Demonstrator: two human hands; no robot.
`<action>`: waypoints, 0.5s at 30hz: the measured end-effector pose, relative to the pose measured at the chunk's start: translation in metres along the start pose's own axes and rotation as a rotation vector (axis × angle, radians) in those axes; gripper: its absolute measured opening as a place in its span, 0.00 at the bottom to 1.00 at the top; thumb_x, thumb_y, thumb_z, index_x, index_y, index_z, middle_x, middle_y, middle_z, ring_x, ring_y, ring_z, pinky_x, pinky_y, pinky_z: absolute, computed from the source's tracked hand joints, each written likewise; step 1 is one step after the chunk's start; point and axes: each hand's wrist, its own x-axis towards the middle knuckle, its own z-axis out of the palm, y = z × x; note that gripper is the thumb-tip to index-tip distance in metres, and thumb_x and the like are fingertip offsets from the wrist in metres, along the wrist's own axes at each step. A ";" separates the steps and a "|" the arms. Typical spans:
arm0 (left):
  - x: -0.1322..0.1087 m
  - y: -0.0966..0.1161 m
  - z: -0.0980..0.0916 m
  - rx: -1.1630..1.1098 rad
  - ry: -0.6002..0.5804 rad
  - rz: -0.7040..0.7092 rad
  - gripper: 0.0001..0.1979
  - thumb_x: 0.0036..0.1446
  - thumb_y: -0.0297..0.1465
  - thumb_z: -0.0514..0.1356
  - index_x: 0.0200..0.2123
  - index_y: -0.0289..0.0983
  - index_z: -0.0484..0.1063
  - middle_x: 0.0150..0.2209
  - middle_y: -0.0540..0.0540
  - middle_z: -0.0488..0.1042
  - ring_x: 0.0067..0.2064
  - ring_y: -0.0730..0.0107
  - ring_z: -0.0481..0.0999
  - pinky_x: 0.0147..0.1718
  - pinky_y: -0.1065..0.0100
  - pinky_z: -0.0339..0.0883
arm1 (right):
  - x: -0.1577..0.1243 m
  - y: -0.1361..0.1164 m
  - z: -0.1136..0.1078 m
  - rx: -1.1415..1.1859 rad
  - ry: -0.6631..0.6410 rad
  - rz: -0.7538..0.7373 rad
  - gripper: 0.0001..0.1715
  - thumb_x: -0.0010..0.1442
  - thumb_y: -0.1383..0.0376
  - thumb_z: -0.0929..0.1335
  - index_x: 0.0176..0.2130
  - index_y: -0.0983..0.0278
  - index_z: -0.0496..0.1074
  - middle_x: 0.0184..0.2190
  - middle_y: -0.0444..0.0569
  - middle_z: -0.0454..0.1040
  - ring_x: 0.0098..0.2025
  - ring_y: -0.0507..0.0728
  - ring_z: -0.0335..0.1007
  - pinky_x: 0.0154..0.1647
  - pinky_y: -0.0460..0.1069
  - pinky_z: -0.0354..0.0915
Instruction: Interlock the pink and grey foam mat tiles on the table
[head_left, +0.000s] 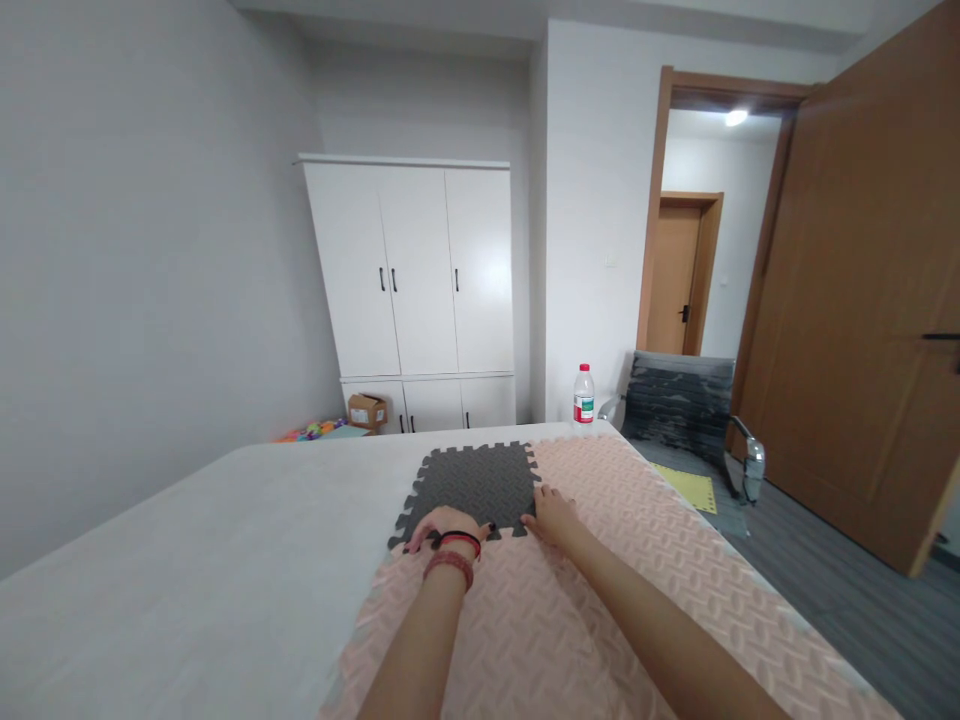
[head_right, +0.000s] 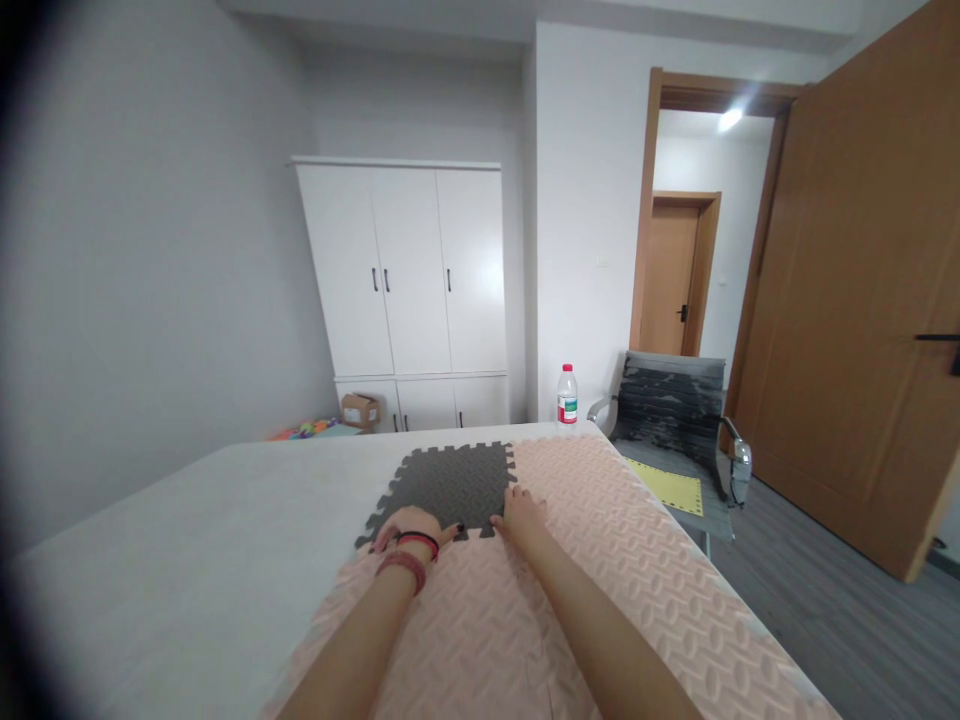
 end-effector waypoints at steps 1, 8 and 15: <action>0.000 0.001 0.001 0.034 -0.024 -0.044 0.32 0.54 0.56 0.52 0.44 0.33 0.72 0.41 0.37 0.77 0.44 0.58 0.76 0.43 0.48 0.70 | 0.000 -0.001 0.000 -0.002 0.001 0.006 0.28 0.59 0.53 0.63 0.54 0.64 0.62 0.55 0.61 0.65 0.55 0.67 0.61 0.49 0.64 0.61; -0.017 -0.006 -0.005 0.119 -0.037 -0.069 0.26 0.57 0.51 0.53 0.45 0.35 0.70 0.44 0.42 0.75 0.44 0.62 0.75 0.45 0.52 0.69 | -0.020 -0.009 -0.020 0.006 0.014 -0.060 0.23 0.61 0.56 0.61 0.53 0.63 0.65 0.58 0.62 0.62 0.59 0.67 0.57 0.59 0.71 0.45; -0.023 -0.040 -0.010 0.013 0.018 0.160 0.21 0.57 0.46 0.56 0.43 0.34 0.71 0.45 0.43 0.75 0.47 0.63 0.74 0.47 0.53 0.68 | -0.167 0.032 -0.059 0.359 -0.112 -0.427 0.28 0.61 0.49 0.57 0.58 0.52 0.64 0.66 0.47 0.52 0.65 0.60 0.51 0.63 0.59 0.52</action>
